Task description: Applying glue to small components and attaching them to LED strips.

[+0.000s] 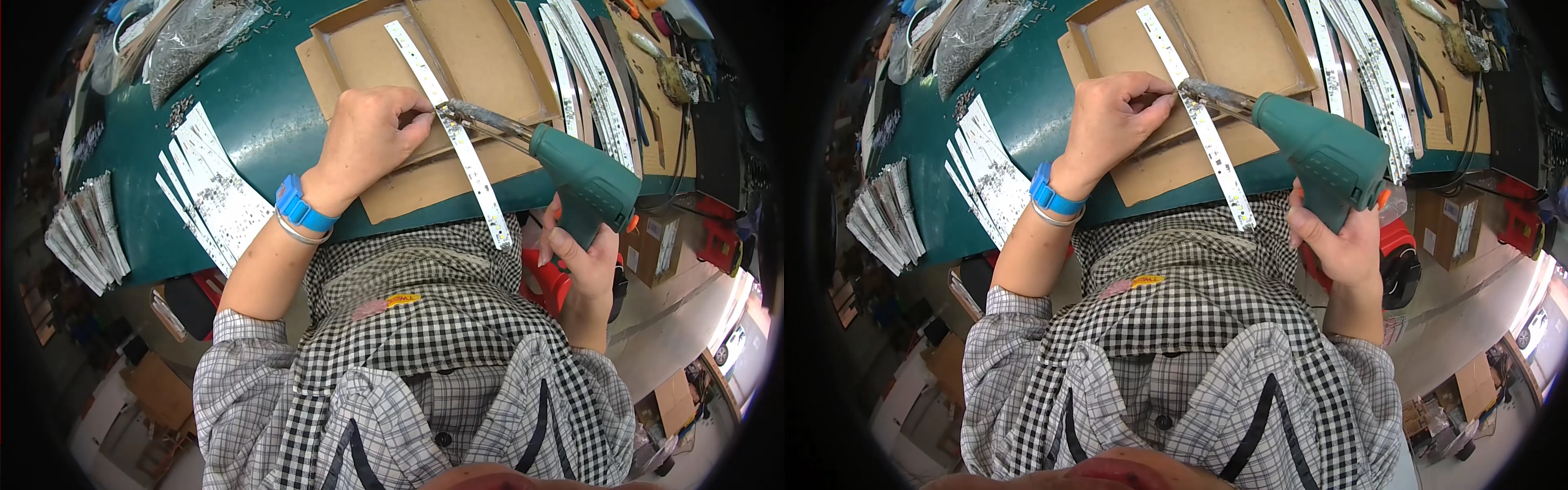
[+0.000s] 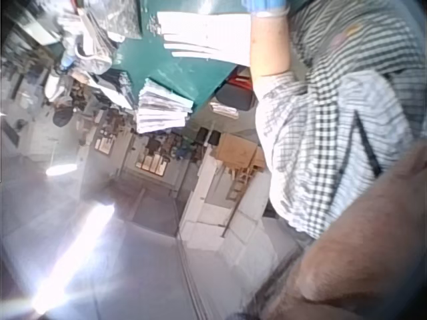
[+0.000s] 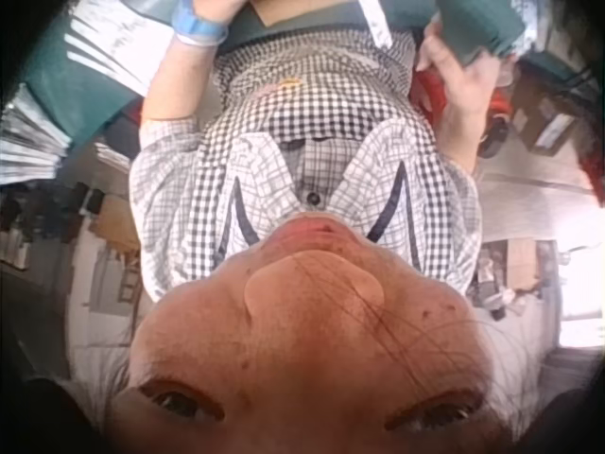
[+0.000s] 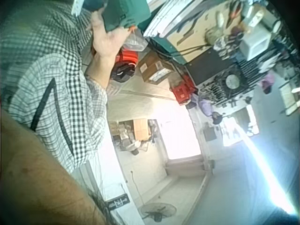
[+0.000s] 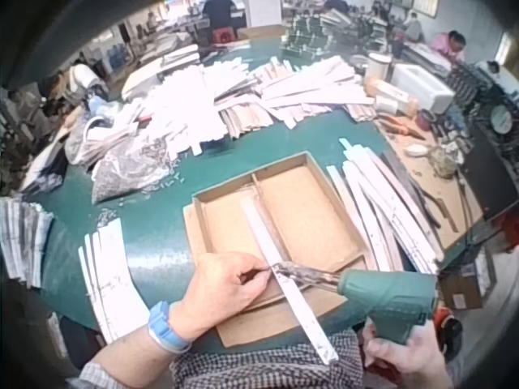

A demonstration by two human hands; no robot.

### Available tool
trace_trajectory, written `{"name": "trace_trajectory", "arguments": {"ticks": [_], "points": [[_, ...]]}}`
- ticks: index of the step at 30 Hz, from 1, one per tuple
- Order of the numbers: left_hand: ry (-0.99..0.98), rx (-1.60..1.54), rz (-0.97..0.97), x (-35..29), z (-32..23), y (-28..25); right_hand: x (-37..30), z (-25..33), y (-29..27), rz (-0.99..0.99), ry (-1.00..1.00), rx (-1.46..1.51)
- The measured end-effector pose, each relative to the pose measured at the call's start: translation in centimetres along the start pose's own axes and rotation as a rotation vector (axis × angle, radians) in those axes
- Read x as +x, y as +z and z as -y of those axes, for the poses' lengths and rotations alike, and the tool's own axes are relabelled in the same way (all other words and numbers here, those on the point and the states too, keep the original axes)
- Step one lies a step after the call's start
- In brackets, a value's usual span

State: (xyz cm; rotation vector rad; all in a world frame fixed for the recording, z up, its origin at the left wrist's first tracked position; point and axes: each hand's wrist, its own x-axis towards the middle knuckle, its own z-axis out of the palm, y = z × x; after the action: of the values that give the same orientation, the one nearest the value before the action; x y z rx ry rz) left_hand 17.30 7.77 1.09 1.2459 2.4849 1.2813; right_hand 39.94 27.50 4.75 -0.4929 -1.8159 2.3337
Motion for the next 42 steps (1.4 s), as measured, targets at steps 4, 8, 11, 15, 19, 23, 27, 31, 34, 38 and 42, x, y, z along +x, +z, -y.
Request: {"name": "trace_trajectory", "arguments": {"ticks": [4,8,11,15,19,23,27,31,34,38,42], "points": [[0.001,0.003,0.002,0.0,0.1,0.1,0.0,0.0,-0.2,-0.003,0.013,-0.010],[-0.011,0.012,0.020,-0.1,0.0,0.0,0.1,0.3,0.3,-0.035,0.013,-0.036],[0.000,0.015,0.018,-0.1,0.2,0.0,0.0,0.4,0.2,-0.011,0.035,-0.051],[-0.007,0.018,0.024,-0.2,0.2,0.0,0.1,0.5,0.1,0.004,0.044,-0.056],[-0.015,0.010,0.028,-0.2,0.3,0.1,0.0,0.3,-0.1,0.028,0.034,-0.065],[-0.005,0.011,0.023,-0.2,0.4,0.1,-0.1,0.3,-0.2,0.024,0.038,-0.089],[0.006,0.014,0.022,-0.2,0.3,0.0,-0.3,0.1,-0.1,-0.025,0.046,-0.044],[0.024,0.015,0.018,-0.1,0.3,-0.1,0.1,0.7,-0.2,-0.088,0.006,0.061],[0.024,0.013,0.013,-0.1,0.4,-0.1,0.1,0.7,-0.6,-0.111,-0.026,0.076],[0.007,0.003,0.019,-0.1,0.3,-0.2,0.1,0.6,-0.7,-0.120,-0.054,0.059],[0.015,0.055,0.061,0.0,0.1,-0.9,-0.5,1.0,-0.7,-0.147,-0.176,0.021]]}}
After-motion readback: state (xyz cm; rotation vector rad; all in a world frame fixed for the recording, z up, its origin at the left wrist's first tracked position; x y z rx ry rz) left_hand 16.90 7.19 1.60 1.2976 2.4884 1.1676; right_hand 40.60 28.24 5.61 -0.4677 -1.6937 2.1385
